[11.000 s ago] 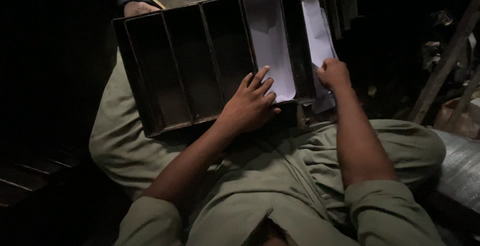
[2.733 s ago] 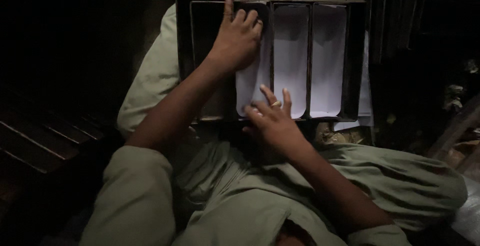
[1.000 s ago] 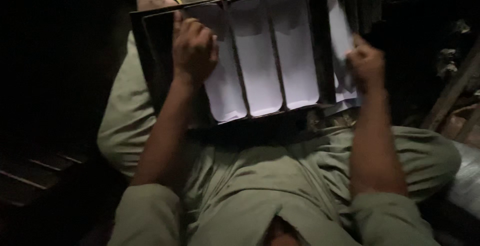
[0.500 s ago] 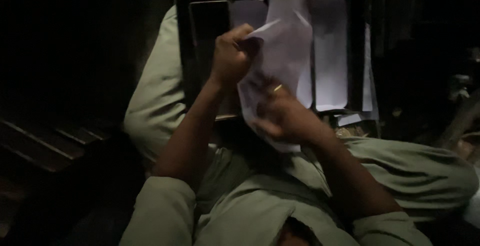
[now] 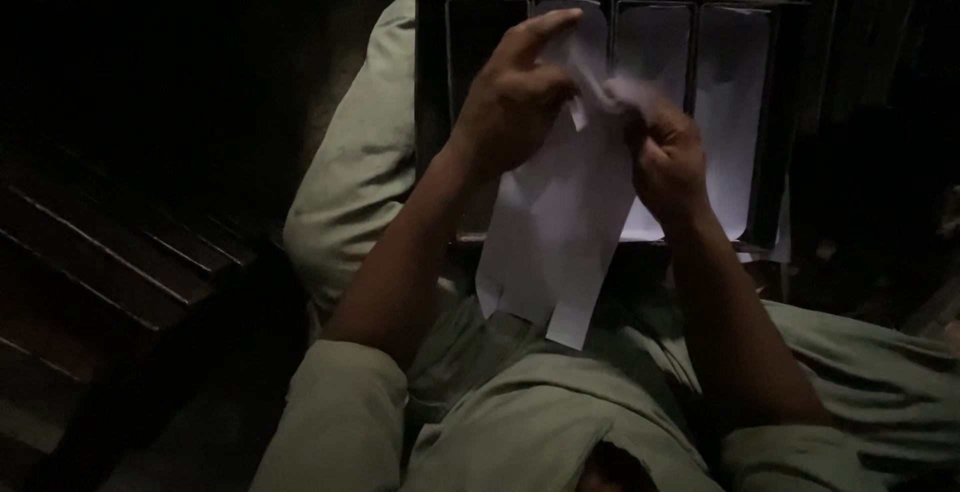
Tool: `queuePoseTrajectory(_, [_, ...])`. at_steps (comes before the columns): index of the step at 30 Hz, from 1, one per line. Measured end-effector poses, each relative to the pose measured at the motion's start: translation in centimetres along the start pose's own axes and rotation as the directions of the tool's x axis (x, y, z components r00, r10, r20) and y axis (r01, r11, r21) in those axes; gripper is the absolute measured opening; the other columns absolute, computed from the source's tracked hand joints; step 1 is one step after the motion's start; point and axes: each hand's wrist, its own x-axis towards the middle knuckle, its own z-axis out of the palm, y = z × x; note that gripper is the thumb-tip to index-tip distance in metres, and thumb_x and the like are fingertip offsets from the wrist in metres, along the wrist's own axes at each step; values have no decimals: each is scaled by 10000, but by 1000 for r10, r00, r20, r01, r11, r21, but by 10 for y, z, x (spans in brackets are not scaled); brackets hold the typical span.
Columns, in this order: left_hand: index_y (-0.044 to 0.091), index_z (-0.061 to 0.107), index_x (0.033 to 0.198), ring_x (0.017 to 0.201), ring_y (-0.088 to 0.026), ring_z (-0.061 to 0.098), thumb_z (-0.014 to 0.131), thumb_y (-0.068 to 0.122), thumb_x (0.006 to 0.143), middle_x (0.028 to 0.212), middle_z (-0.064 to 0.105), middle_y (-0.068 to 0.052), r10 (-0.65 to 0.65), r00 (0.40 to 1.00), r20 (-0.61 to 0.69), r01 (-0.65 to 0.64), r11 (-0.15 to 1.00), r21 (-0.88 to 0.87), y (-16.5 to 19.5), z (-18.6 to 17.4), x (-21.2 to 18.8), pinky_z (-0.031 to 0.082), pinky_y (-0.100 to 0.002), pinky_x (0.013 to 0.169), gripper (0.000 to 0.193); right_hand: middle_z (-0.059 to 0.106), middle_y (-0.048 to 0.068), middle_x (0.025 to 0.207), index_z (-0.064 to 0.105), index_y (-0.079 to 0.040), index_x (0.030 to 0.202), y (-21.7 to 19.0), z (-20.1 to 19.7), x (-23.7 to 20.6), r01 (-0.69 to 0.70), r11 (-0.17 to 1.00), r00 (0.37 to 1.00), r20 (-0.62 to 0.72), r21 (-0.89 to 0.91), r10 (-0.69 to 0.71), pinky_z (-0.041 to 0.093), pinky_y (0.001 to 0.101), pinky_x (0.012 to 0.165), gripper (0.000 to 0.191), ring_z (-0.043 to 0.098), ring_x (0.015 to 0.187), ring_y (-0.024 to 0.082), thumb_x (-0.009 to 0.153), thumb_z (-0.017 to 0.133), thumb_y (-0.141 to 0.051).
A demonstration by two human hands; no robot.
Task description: The person folds white sheets of paper in half and places them into the compartments of a divided metal tray. The person repeats this process for multiple sheets, filling the tray's sections.
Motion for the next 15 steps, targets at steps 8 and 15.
queuePoseTrajectory(8, [37, 630, 1030, 988, -283, 732, 657, 24, 892, 1041, 710, -124, 445, 895, -25, -403, 832, 382, 20, -2, 3, 623, -366, 811, 141, 685, 172, 1206, 498, -40, 1519, -17, 7, 7, 142, 925, 988, 103, -353, -112, 575, 377, 935, 441, 679, 1042, 255, 1088, 404, -45])
queuePoseTrajectory(15, [38, 690, 1021, 759, -277, 695, 650, 37, 956, 851, 674, -113, 371, 926, -70, -299, 834, 464, -40, -20, 31, 570, -398, 658, 76, 677, 246, 1053, 128, -99, 1639, -51, 20, -17, -74, 810, 978, 118, -581, 174, 579, 446, 716, 804, 706, 802, 346, 1008, 625, -133])
